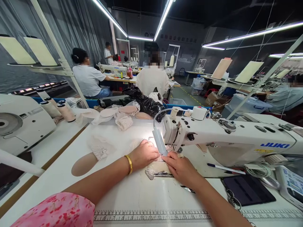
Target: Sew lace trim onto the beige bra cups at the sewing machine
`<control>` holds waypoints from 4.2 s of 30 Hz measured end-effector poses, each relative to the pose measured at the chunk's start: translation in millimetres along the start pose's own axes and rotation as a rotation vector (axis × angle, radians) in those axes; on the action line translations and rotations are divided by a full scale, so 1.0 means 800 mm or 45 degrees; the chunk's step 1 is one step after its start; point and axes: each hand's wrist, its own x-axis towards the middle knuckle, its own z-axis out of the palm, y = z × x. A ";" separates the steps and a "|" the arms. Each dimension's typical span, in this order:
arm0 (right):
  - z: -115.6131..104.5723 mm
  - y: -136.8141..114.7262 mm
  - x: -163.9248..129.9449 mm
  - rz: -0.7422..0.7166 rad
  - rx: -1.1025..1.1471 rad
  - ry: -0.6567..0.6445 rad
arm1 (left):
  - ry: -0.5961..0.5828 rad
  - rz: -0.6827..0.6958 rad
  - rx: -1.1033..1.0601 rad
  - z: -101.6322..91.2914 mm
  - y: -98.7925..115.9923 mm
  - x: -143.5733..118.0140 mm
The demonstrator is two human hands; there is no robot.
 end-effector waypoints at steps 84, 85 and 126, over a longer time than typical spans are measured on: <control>-0.029 -0.178 -0.101 0.793 1.790 0.004 | 1.020 -1.377 -2.672 -0.072 0.219 -0.101; -0.025 -0.186 -0.100 0.816 1.885 0.088 | 1.030 -1.386 -2.649 -0.070 0.220 -0.098; -0.033 -0.136 -0.078 0.680 1.586 0.131 | 0.484 -1.055 -2.506 -0.103 0.161 -0.057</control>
